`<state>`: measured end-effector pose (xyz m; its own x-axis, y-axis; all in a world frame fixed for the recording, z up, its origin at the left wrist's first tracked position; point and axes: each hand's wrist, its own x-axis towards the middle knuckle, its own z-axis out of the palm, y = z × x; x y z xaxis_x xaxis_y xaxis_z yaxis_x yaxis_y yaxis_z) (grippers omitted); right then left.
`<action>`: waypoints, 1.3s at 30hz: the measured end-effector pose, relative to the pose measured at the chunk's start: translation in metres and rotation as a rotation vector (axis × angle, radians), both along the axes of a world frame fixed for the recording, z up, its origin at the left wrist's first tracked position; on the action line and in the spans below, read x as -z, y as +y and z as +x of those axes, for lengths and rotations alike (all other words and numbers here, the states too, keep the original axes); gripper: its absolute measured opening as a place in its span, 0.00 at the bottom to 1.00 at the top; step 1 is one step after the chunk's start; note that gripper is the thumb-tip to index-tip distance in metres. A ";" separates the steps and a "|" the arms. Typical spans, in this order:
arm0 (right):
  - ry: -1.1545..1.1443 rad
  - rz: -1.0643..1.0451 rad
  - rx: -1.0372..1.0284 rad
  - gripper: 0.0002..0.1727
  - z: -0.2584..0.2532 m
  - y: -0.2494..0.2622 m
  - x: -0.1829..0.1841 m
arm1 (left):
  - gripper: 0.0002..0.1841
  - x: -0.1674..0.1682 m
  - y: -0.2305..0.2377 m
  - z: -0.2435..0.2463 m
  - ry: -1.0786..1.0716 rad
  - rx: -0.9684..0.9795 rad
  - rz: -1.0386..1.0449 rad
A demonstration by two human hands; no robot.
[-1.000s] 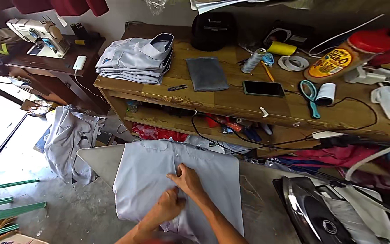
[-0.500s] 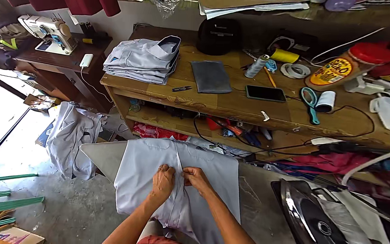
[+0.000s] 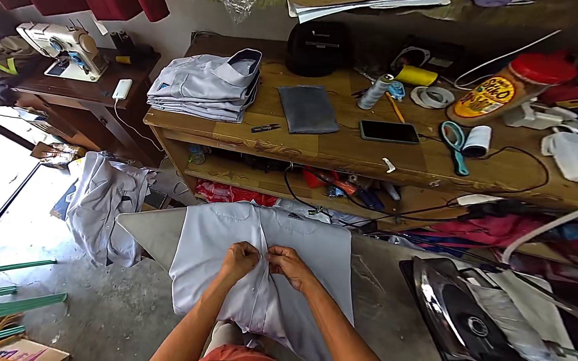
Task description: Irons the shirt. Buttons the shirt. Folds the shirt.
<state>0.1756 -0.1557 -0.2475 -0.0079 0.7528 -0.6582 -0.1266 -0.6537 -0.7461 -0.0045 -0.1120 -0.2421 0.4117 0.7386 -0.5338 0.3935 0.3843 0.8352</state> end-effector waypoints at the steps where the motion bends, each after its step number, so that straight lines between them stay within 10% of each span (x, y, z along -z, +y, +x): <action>1: 0.006 0.001 0.006 0.04 -0.001 0.000 0.000 | 0.08 0.000 0.000 0.000 -0.025 -0.021 -0.023; 14: 0.131 0.024 0.040 0.07 0.005 -0.006 -0.005 | 0.09 -0.003 -0.006 0.008 0.176 0.067 0.225; 29: -0.413 0.285 -0.020 0.08 -0.020 -0.016 0.015 | 0.08 0.004 0.000 0.015 0.201 0.006 0.169; 39: -0.209 0.281 0.089 0.07 -0.018 -0.018 0.020 | 0.07 0.014 0.000 0.009 -0.004 -0.073 0.069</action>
